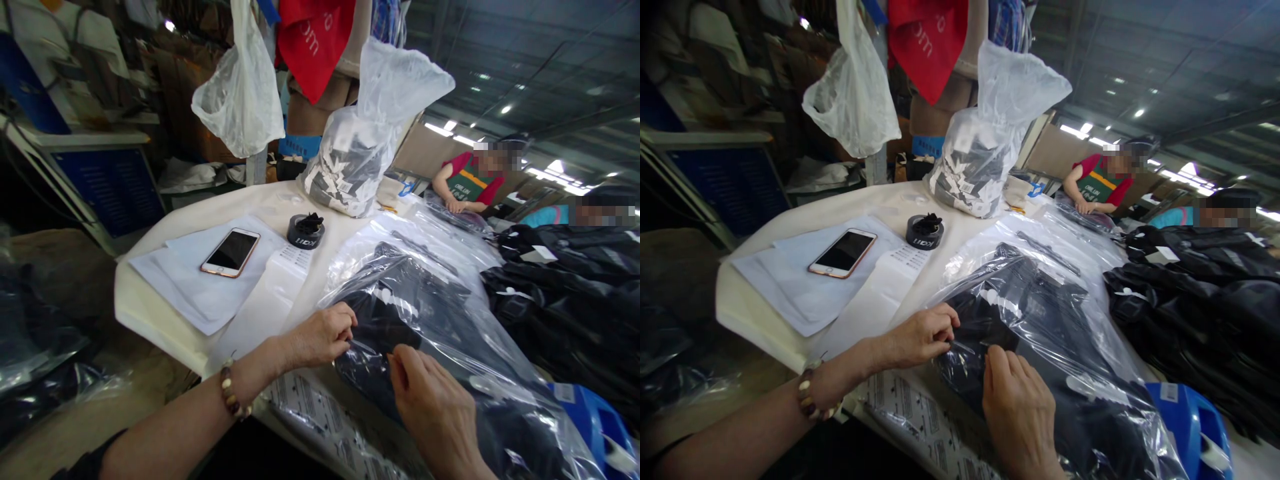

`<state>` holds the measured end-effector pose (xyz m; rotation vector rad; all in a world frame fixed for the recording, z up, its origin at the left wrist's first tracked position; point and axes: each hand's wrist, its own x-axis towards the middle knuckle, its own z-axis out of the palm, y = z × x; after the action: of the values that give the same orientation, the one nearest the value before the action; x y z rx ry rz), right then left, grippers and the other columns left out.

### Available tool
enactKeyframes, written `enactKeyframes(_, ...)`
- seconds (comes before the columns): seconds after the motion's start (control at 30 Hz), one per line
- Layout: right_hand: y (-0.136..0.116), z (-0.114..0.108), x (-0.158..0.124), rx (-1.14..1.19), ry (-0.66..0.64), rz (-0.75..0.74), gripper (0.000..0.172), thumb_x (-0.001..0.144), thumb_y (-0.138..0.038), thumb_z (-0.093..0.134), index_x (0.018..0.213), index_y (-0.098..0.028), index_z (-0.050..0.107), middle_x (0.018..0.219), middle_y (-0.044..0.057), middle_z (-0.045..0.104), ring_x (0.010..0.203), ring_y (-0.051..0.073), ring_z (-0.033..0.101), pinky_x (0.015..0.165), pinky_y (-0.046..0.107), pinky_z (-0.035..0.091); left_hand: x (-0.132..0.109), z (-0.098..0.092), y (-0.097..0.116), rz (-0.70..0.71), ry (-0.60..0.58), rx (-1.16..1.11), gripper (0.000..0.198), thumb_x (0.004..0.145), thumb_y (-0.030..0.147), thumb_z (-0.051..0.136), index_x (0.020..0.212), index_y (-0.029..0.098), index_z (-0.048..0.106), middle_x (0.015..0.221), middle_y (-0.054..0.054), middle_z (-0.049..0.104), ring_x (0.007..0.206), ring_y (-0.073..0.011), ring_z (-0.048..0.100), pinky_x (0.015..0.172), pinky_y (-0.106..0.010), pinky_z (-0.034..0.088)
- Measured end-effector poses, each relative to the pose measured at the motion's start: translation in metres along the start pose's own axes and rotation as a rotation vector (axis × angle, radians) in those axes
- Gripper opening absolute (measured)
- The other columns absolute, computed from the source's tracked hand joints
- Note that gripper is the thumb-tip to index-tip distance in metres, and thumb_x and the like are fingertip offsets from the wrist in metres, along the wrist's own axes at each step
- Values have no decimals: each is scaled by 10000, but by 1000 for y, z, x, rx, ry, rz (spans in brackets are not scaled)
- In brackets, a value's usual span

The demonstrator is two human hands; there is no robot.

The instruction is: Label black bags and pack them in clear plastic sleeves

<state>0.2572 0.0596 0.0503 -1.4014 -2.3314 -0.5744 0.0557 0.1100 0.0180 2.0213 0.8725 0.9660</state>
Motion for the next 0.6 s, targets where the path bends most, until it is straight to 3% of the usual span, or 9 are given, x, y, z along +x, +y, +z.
enactKeyframes(0.1, -17, 13, -24, 71, 136, -162, 206, 901, -210, 462, 1041, -140, 595, 949, 71, 655, 878, 189, 597, 802, 310, 414, 1, 1, -2, -7, -13, -4, 317, 637, -61, 543, 573, 172, 338, 933, -39, 542, 784, -123, 527, 758, -232, 422)
enactKeyframes(0.23, -43, 37, -47, -15, 115, -305, 387, 901, -135, 322, 1212, -84, 547, 1266, 127, 548, 1162, 271, 479, 1017, 437, 292, 1, 3, -2, -32, -10, 44, 292, 641, -49, 533, 574, 171, 352, 939, -46, 543, 810, -136, 540, 749, -235, 424)
enactKeyframes(0.37, -50, 52, -55, -57, 139, -289, 429, 877, -106, 289, 1213, -79, 555, 1312, 144, 505, 1206, 299, 435, 1057, 477, 242, -1, 2, 2, -51, -10, 92, 247, 645, -39, 522, 617, 171, 395, 954, -55, 549, 846, -154, 539, 773, -253, 432)
enactKeyframes(0.6, -60, 68, -52, -87, 242, -183, 408, 884, -171, 306, 1159, -175, 607, 1206, 128, 572, 1132, 307, 471, 1036, 533, 211, -3, 4, 5, -65, -5, 117, 218, 650, -13, 489, 623, 175, 384, 969, -53, 553, 901, -156, 539, 817, -279, 441)
